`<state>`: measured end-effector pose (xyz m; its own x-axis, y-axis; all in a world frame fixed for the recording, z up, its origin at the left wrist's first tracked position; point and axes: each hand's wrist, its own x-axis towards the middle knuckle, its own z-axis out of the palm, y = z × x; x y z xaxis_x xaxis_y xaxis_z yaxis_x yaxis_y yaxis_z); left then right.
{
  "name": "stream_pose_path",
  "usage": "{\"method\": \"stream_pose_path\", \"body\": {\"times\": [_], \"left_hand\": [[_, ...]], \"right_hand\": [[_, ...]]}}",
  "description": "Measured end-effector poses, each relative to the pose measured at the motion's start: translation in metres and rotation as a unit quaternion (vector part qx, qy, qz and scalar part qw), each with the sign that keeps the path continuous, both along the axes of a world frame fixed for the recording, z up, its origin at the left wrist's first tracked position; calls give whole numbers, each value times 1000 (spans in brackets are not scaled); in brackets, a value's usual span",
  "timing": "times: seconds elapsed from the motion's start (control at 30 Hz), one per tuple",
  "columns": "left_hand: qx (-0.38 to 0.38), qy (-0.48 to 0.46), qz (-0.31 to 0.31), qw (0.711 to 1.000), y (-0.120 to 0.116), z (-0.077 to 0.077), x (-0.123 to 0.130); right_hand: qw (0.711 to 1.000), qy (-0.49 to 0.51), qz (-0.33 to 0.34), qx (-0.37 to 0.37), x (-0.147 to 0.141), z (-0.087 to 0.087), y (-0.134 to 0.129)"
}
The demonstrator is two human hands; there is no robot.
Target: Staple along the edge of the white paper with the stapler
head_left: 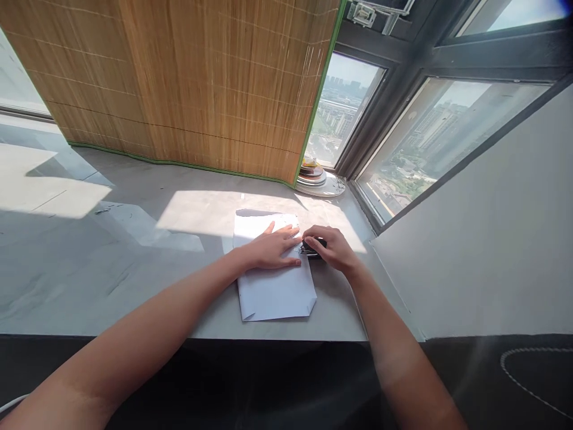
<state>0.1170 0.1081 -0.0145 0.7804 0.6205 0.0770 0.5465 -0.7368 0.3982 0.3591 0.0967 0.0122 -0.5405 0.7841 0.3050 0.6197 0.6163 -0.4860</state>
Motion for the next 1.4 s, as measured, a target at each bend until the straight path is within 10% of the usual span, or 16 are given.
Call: {"method": "stream_pose_path", "body": {"times": [0.3, 1.17, 1.4], "left_hand": [[-7, -4, 10, 1000, 0, -5, 3], [-20, -61, 1, 998, 1, -6, 4], [-29, -45, 10, 999, 2, -5, 0]], "right_hand": [[976, -89, -183, 79, -32, -10, -8], [938, -281, -160, 122, -57, -14, -14], [975, -134, -162, 66, -30, -11, -1]]}}
